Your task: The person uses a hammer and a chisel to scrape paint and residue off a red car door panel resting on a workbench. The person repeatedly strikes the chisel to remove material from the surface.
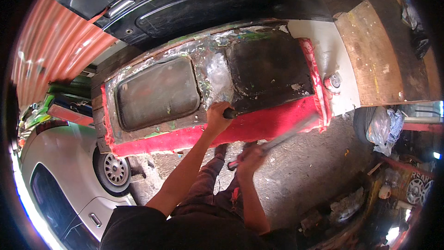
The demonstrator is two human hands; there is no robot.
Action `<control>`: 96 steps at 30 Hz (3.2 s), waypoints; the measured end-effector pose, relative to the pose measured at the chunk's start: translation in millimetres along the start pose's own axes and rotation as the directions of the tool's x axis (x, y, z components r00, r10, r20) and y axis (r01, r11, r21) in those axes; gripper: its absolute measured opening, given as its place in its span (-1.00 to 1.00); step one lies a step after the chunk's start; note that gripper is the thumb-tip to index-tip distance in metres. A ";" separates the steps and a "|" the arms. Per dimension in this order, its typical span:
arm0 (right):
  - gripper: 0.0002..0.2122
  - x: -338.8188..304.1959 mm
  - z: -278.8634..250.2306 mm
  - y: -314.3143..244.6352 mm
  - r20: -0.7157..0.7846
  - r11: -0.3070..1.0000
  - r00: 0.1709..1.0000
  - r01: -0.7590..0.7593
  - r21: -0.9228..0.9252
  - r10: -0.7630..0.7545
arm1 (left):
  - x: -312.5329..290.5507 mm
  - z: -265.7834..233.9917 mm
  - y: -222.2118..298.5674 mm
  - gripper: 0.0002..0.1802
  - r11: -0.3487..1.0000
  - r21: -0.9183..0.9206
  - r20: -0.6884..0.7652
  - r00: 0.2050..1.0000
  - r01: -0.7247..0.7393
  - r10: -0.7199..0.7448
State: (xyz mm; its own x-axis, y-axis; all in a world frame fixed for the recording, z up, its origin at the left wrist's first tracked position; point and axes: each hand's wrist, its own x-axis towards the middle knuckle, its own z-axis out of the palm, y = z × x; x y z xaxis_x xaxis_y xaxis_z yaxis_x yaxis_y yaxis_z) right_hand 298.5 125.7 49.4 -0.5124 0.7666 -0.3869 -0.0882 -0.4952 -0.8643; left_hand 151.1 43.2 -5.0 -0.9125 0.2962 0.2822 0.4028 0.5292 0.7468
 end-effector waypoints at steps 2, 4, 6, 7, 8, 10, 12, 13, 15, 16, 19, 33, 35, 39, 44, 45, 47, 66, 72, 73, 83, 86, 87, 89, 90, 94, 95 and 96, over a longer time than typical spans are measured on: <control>-0.67 17.6 -49.4 60.5 0.189 0.810 0.979 0.046 -0.585 0.081 | -3.1 6.5 -9.3 -0.74 0.999 0.019 0.009 1.000 -0.027 0.027; -0.63 6.1 -44.3 40.1 0.286 0.445 0.937 0.173 -0.879 0.201 | -9.0 3.9 -11.1 -0.74 0.998 0.045 0.033 0.998 -0.052 0.050; -0.58 9.9 -40.9 11.3 0.309 0.744 0.932 0.068 -0.664 0.190 | -5.5 4.0 -6.8 -0.73 0.997 0.042 0.027 0.998 -0.065 0.064; -0.56 7.2 -32.6 -7.1 0.293 0.824 0.934 -0.004 -0.566 0.205 | -6.6 1.7 -6.0 -0.73 0.998 0.034 0.024 0.998 -0.060 0.059; -0.59 12.7 -38.5 -9.0 0.236 0.861 0.962 0.005 -0.508 0.134 | -6.6 0.2 -5.2 -0.72 0.998 0.025 0.021 0.998 -0.055 0.054; -0.62 22.0 -45.1 -20.2 0.193 0.917 0.979 0.135 -0.376 -0.064 | -4.6 -1.0 -2.1 -0.73 0.999 0.022 0.026 0.998 -0.049 0.048; -0.65 13.5 -20.0 -53.5 0.169 0.963 0.977 0.166 -0.211 -0.131 | -5.8 -0.5 -3.6 -0.73 0.999 0.026 0.025 0.999 -0.042 0.041; -0.65 10.7 -14.3 -56.5 0.156 0.970 0.969 0.210 -0.120 -0.191 | -7.6 0.8 -5.7 -0.72 0.999 0.028 0.025 0.999 -0.041 0.040; -0.59 1.8 2.1 -37.8 -0.048 0.994 0.993 0.105 -0.007 -0.105 | -5.0 2.6 -5.6 -0.72 0.998 0.032 0.031 0.998 -0.057 0.056; -0.61 9.0 -25.1 10.3 -0.020 1.000 1.000 -0.021 0.003 0.021 | -3.1 3.0 -3.1 -0.72 0.997 0.033 0.038 0.997 -0.068 0.066; -0.64 -10.1 -27.8 39.5 0.470 0.622 0.876 0.308 -0.720 0.110 | -11.0 0.2 -21.2 -0.72 0.981 0.185 0.005 0.998 -0.059 0.059; -0.75 16.7 -2.5 -33.4 0.304 0.948 0.953 0.098 -0.304 -0.001 | -11.4 -11.2 3.5 -0.73 0.975 -0.067 0.029 0.977 -0.211 0.213; -0.75 18.6 -4.9 -36.0 0.292 0.948 0.956 0.104 -0.301 -0.012 | -10.6 -4.7 5.6 -0.72 0.976 -0.091 0.050 0.978 -0.198 0.203; -0.76 12.0 -14.8 -33.5 0.265 0.941 0.964 0.076 -0.331 0.015 | -9.7 -7.3 -4.4 -0.71 0.968 -0.075 0.144 0.958 -0.240 0.248; -0.76 3.1 -26.9 -18.4 0.280 0.950 0.958 0.035 -0.311 0.057 | -2.6 -16.3 -14.6 -0.71 0.951 -0.100 0.171 0.936 -0.293 0.306; -0.77 2.4 -26.7 -17.4 0.285 0.949 0.956 0.029 -0.313 0.064 | -2.0 -16.2 -15.5 -0.72 0.955 -0.111 0.174 0.941 -0.275 0.291; -0.78 0.9 -24.2 -19.2 0.298 0.948 0.952 0.027 -0.318 0.073 | -0.4 -15.3 -16.4 -0.73 0.960 -0.136 0.175 0.948 -0.244 0.266; -0.67 -8.6 -29.9 24.0 0.270 0.701 0.961 0.155 -0.696 0.055 | 0.6 -13.4 -16.0 -0.72 0.991 -0.110 0.153 0.984 -0.079 0.096; -0.69 6.0 -13.8 -45.1 0.109 0.962 0.985 0.154 -0.223 -0.133 | 1.0 -11.9 -17.5 -0.72 0.985 -0.095 0.165 0.973 -0.145 0.159; -0.69 5.2 -7.3 -57.8 0.108 0.975 0.980 0.180 -0.132 -0.166 | 3.5 -9.8 -17.9 -0.73 0.986 -0.083 0.161 0.975 -0.142 0.154; -0.65 -35.0 -43.3 56.5 0.561 0.498 0.815 0.552 -0.669 -0.148 | -5.0 -29.4 -35.2 -0.73 0.981 0.007 0.231 0.955 -0.193 0.186; -0.70 -14.2 -49.1 61.0 0.319 0.644 0.948 0.227 -0.731 0.028 | -1.3 -33.5 -41.6 -0.73 0.988 0.003 0.184 0.972 -0.151 0.148; -0.67 -10.4 -44.8 48.5 0.269 0.772 0.958 0.099 -0.628 0.095 | 2.1 -34.6 -41.5 -0.73 0.986 0.018 0.151 0.975 -0.168 0.164; -0.65 -2.3 -31.9 23.2 0.239 0.892 0.965 0.014 -0.453 0.106 | -0.3 -32.7 -32.2 -0.72 0.975 -0.051 0.149 0.964 -0.215 0.220; -0.67 3.0 -26.8 16.4 0.246 0.915 0.968 0.065 -0.398 0.039 | -2.0 -28.0 -27.8 -0.72 0.967 -0.093 0.137 0.959 -0.238 0.250; -0.72 11.6 -20.9 -3.5 0.225 0.942 0.974 0.098 -0.320 -0.025 | -4.2 -18.2 -9.1 -0.71 0.948 -0.128 0.172 0.935 -0.292 0.311; -0.72 13.0 -21.4 -5.2 0.202 0.946 0.979 0.080 -0.313 -0.016 | -2.6 -16.4 -7.2 -0.71 0.944 -0.142 0.187 0.929 -0.297 0.320; -0.76 12.9 -20.5 -6.1 0.218 0.944 0.975 0.114 -0.311 -0.046 | -0.4 -14.7 -8.4 -0.71 0.936 -0.139 0.180 0.922 -0.322 0.344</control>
State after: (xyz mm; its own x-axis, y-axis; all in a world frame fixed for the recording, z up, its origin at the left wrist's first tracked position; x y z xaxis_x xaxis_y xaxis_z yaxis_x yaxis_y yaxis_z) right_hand 309.9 147.0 43.1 -0.6818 0.6808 -0.2676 0.1242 -0.2528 -0.9595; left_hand 147.0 27.0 -2.5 -0.6893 0.5983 0.4085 0.6612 0.2893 0.6921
